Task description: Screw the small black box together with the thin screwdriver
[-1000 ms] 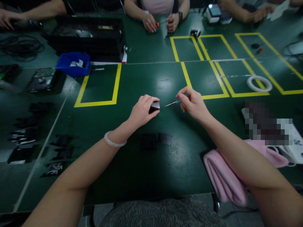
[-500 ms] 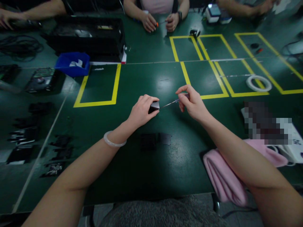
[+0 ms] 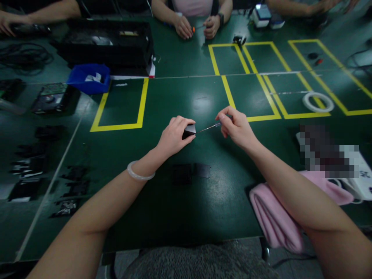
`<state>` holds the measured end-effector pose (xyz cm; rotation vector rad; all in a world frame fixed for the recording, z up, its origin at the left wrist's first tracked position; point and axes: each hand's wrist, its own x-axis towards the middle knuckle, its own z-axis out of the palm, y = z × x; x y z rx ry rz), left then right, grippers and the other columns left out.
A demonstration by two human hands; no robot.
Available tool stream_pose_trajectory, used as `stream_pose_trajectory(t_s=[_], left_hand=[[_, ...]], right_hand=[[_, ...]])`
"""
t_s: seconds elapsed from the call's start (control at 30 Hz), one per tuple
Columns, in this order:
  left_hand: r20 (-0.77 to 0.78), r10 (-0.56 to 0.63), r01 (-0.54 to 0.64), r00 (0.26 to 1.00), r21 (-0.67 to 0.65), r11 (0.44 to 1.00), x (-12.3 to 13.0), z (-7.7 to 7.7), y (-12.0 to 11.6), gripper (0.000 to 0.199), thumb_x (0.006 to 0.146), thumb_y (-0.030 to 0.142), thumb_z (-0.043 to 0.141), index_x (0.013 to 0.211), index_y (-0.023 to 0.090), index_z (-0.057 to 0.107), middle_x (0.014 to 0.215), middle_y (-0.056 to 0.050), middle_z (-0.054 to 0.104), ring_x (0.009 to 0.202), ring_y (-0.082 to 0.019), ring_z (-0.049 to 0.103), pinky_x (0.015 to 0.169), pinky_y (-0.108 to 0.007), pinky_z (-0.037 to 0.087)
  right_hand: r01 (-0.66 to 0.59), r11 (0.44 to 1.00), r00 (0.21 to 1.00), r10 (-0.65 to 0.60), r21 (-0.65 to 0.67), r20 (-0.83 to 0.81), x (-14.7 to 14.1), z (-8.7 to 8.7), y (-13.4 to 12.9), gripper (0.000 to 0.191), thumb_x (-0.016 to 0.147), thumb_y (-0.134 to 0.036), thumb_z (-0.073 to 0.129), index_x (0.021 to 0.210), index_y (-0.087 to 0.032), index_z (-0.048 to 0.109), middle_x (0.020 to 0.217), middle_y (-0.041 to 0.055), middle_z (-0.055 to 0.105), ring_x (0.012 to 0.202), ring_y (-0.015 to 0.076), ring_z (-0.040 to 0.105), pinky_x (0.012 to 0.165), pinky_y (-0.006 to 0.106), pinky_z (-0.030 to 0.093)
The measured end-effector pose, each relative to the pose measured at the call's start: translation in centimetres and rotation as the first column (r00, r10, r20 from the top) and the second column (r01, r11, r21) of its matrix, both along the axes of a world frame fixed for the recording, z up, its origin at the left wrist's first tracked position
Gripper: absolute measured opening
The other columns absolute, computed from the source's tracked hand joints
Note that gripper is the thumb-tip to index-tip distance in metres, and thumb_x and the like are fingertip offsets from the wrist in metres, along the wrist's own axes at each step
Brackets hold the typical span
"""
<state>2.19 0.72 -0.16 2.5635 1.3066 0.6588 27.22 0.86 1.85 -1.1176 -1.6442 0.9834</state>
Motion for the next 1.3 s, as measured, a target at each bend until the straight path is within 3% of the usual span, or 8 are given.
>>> stream_pose_trajectory(t_s=[0.2,0.37,0.57,0.73,0.97,1.17,1.3], left_hand=[[0.001,-0.002,0.002,1.000,0.002,1.000,-0.02,0.01,0.01,0.035,0.095,0.026,0.069,0.128,0.019,0.058,0.121,-0.011,0.064,0.115,-0.029,0.059,0.100,-0.044,0.051],[0.000,-0.001,0.001,1.000,-0.001,1.000,0.00,0.08,-0.02,0.036,0.095,0.025,0.069,0.128,0.019,0.058,0.122,-0.011,0.065,0.116,-0.030,0.059,0.101,-0.044,0.051],[-0.015,0.003,-0.003,1.000,0.006,1.000,-0.01,0.00,0.03,0.037,0.094,0.026,0.070,0.129,0.021,0.057,0.122,-0.011,0.064,0.116,-0.030,0.059,0.102,-0.046,0.051],[-0.005,-0.009,0.009,1.000,0.005,1.000,-0.02,0.01,0.03,0.037,0.094,0.025,0.070,0.129,0.018,0.058,0.122,-0.012,0.064,0.116,-0.030,0.059,0.101,-0.045,0.051],[0.000,-0.002,0.002,1.000,-0.011,1.000,0.02,0.12,-0.02,0.036,0.095,0.026,0.068,0.129,0.020,0.058,0.122,-0.011,0.064,0.116,-0.030,0.059,0.101,-0.046,0.050],[0.006,-0.009,0.009,1.000,-0.005,1.000,0.00,0.11,0.00,0.036,0.094,0.025,0.070,0.128,0.019,0.058,0.123,-0.012,0.064,0.116,-0.030,0.059,0.100,-0.044,0.051],[0.005,-0.008,0.008,1.000,0.000,1.000,0.00,0.03,0.03,0.037,0.094,0.024,0.071,0.129,0.018,0.058,0.122,-0.011,0.065,0.116,-0.030,0.059,0.101,-0.044,0.050]], right_hand=[[-0.018,1.000,0.999,0.018,0.016,-0.032,0.01,-0.02,-0.03,0.021,0.101,-0.045,0.062,0.100,-0.025,0.055,0.049,-0.0096,0.048,0.041,0.0120,0.049,0.046,0.027,0.036],[0.004,1.000,1.000,-0.004,0.002,0.020,0.03,0.11,-0.10,0.030,0.101,-0.051,0.060,0.089,-0.024,0.056,0.045,-0.0091,0.043,0.037,0.0115,0.046,0.043,0.027,0.032],[-0.007,1.000,0.999,0.007,0.022,-0.031,-0.07,0.13,-0.09,0.022,0.099,-0.046,0.063,0.099,-0.026,0.056,0.049,-0.0094,0.048,0.041,0.0123,0.048,0.045,0.027,0.036],[0.018,1.000,1.000,-0.018,0.004,-0.002,-0.08,0.20,-0.15,0.030,0.099,-0.052,0.060,0.089,-0.025,0.056,0.046,-0.0087,0.044,0.038,0.0118,0.046,0.043,0.028,0.034],[-0.006,1.000,1.000,0.006,0.015,-0.022,-0.02,0.13,-0.08,0.021,0.099,-0.044,0.064,0.098,-0.026,0.055,0.048,-0.0092,0.048,0.040,0.0128,0.048,0.046,0.028,0.036],[0.015,1.000,1.000,-0.015,0.012,0.020,0.06,-0.05,-0.09,0.023,0.101,-0.045,0.059,0.090,-0.025,0.056,0.045,-0.0088,0.044,0.037,0.0123,0.046,0.043,0.028,0.033],[-0.002,0.999,1.000,0.003,0.034,-0.018,-0.04,-0.03,-0.15,0.016,0.101,-0.040,0.062,0.099,-0.025,0.055,0.049,-0.0092,0.048,0.040,0.0119,0.048,0.045,0.027,0.036]])
